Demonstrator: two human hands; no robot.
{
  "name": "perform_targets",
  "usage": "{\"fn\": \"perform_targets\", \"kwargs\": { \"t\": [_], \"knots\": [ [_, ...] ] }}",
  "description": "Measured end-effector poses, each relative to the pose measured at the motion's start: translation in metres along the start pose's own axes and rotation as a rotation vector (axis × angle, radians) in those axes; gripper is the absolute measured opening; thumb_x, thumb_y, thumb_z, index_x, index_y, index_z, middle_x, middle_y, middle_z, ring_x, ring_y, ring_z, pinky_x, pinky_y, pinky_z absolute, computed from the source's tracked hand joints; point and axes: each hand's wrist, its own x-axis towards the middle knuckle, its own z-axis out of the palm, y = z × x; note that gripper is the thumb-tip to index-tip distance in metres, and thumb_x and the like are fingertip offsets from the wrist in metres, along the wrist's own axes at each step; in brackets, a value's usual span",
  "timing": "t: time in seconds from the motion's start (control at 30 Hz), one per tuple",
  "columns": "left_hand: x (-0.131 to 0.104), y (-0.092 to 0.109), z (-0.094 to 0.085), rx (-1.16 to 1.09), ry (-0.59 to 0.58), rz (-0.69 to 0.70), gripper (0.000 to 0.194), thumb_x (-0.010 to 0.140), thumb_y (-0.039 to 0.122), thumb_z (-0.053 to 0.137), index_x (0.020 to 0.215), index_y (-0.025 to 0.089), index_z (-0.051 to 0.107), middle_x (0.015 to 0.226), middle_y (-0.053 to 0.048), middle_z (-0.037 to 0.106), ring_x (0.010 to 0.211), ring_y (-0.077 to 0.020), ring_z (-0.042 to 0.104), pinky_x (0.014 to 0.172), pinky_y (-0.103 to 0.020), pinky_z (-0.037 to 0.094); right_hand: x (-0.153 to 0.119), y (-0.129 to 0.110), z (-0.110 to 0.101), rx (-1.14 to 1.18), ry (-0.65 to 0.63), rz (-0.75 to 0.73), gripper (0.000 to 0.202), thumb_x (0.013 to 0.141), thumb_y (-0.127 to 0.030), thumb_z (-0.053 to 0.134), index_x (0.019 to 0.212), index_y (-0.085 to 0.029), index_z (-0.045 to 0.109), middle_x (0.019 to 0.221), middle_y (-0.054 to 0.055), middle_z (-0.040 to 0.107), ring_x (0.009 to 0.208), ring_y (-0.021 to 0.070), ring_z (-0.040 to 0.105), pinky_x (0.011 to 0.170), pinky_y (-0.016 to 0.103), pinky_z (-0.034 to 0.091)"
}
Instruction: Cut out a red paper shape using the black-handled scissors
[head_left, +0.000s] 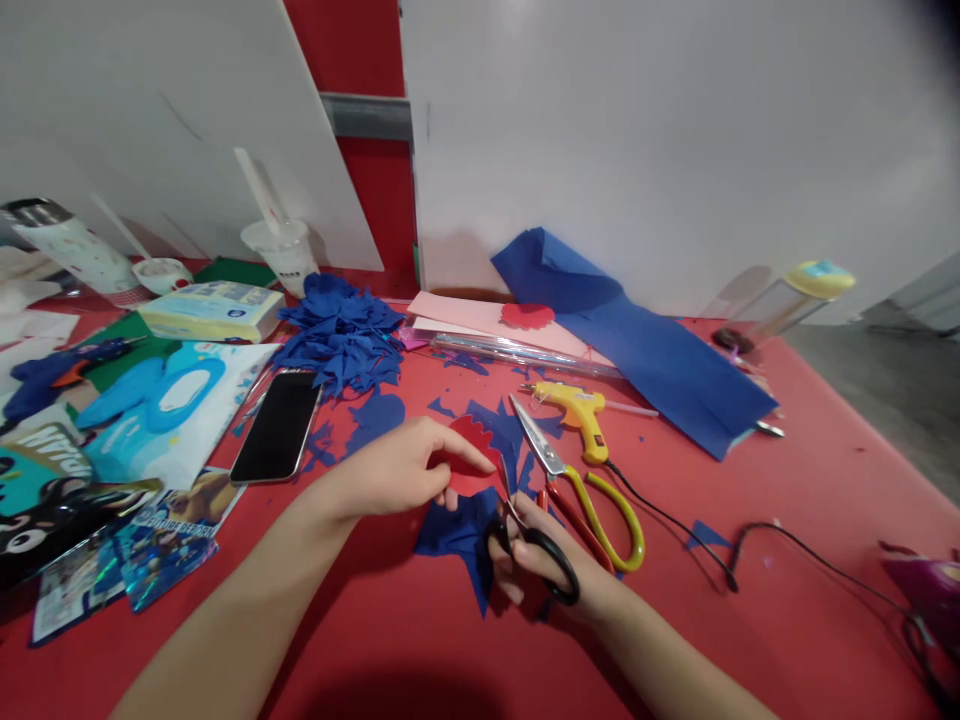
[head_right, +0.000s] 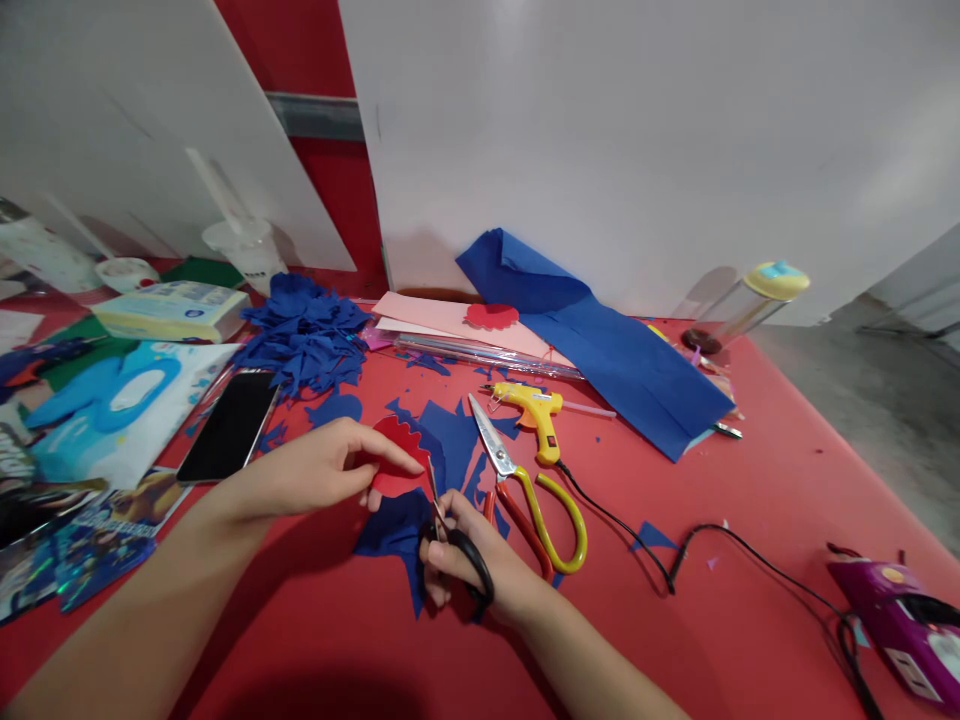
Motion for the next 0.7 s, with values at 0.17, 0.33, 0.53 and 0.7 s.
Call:
{"fn": "perform_targets", "kwargs": {
  "t": [0.17,0.33,0.53,0.7],
  "knots": [
    [0.0003,-0.0007,0.0015,-0.018,0.005,-0.016,0.054,0.060,0.002,0.036,0.101,0.019,0.067,0.063,0.001,0.067,0.057,-0.0115,0.064,0.054,-0.019,0.046,0.0004,-0.0009,0.0012,0.014,0.020,-0.002,0.042,0.071,-0.050,0.064,0.079,-0.023,0.032,0.059,-0.007,0.047,0.039,0.0070,0.042,0.043,0.021,0.032],
    [0.0013,-0.0031,0.0035,-0.036,0.020,-0.032,0.054,0.061,0.002,0.036,0.102,0.019,0.067,0.063,0.000,0.068,0.058,-0.0121,0.064,0.054,-0.020,0.046,0.0006,-0.0003,0.0008,0.025,0.036,-0.013,0.043,0.071,-0.050,0.064,0.079,-0.023,0.031,0.059,-0.008,0.046,0.037,0.0057,0.040,0.040,0.019,0.028],
    [0.0020,-0.0030,0.0045,-0.054,0.039,-0.039,0.054,0.061,0.002,0.036,0.102,0.019,0.067,0.070,-0.001,0.070,0.058,-0.0115,0.063,0.057,-0.021,0.048,0.0011,0.0008,0.0032,0.051,0.042,-0.035,0.044,0.071,-0.051,0.064,0.079,-0.024,0.031,0.059,-0.008,0.042,0.039,0.0055,0.039,0.040,0.019,0.026],
    [0.0035,-0.0023,0.0069,-0.091,0.060,-0.052,0.052,0.062,0.004,0.036,0.103,0.017,0.067,0.079,-0.003,0.071,0.058,-0.0110,0.062,0.060,-0.023,0.050,0.0016,0.0016,0.0017,0.079,0.022,-0.056,0.040,0.073,-0.047,0.064,0.079,-0.024,0.032,0.063,-0.007,0.038,0.050,0.0081,0.042,0.050,0.021,0.031]
  ]
}}
